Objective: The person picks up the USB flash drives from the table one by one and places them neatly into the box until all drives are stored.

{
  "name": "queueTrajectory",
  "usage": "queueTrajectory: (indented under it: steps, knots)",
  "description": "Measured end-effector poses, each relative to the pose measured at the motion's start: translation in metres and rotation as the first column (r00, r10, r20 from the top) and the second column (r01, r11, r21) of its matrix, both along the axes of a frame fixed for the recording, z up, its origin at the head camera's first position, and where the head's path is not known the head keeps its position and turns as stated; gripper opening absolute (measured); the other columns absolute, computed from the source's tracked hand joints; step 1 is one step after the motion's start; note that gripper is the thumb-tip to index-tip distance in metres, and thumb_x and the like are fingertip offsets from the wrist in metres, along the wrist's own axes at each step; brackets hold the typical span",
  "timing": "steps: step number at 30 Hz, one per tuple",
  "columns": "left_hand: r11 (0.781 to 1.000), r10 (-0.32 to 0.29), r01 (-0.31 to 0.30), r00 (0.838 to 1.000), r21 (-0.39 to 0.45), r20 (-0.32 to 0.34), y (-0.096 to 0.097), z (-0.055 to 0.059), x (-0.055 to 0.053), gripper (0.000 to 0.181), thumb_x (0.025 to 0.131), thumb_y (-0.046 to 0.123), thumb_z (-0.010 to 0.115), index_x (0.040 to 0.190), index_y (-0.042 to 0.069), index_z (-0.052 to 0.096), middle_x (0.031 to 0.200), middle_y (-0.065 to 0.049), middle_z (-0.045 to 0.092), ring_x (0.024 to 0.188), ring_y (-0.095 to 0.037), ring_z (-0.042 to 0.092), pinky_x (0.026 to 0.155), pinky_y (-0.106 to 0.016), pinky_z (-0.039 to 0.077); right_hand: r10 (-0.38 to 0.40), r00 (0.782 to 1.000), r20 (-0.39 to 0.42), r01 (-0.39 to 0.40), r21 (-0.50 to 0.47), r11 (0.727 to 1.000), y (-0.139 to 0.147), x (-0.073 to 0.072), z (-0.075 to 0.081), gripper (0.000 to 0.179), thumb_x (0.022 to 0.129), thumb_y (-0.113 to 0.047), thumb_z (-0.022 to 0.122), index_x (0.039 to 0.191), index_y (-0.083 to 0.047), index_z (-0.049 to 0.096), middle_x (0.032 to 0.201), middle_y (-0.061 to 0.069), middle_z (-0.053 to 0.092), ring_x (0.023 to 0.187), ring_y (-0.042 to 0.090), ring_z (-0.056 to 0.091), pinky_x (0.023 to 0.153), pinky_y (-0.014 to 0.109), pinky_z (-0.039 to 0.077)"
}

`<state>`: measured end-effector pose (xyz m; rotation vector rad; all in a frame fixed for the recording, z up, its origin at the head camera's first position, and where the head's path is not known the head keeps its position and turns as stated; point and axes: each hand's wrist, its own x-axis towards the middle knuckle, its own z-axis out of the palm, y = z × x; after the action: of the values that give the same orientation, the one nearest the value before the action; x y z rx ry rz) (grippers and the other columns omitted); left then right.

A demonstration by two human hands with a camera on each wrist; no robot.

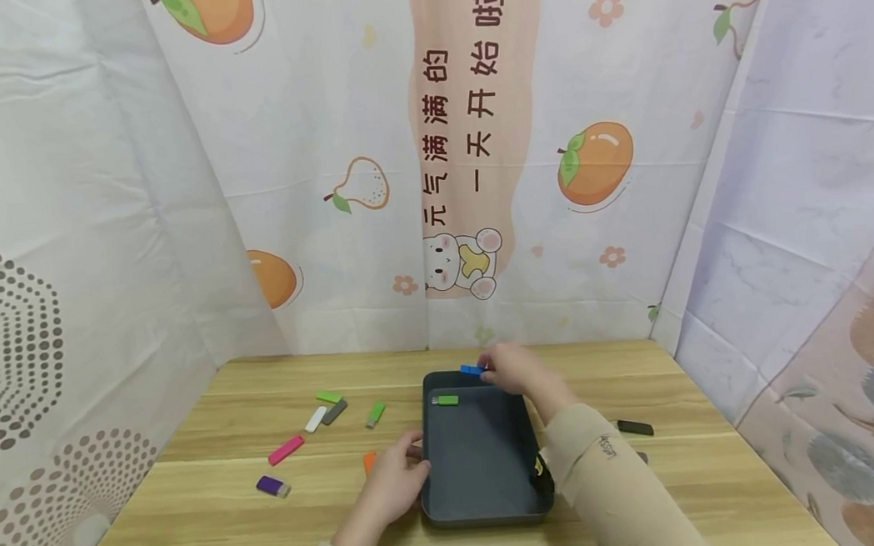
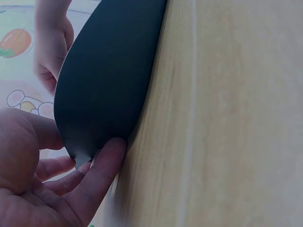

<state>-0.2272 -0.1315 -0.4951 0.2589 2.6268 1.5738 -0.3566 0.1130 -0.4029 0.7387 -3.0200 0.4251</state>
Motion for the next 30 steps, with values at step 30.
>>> queueTrajectory:
  steps: [30]
  knots:
    - [1.000, -0.020, 0.020, 1.000, -0.001, 0.002, -0.001, 0.003, 0.001, 0.048, 0.097, 0.009, 0.063, 0.142, -0.004, 0.052, 0.119, -0.018, 0.066, 0.099, -0.026, 0.068, 0.079, -0.045, 0.057, 0.022, 1.000, 0.021, -0.023, 0.036, 0.999, -0.045, -0.003, -0.035, 0.008, 0.091, -0.019, 0.077, 0.096, -0.012, 0.075, 0.089, -0.001, 0.069, 0.079, 0.018, 0.060, 0.078, 0.041, 0.053]
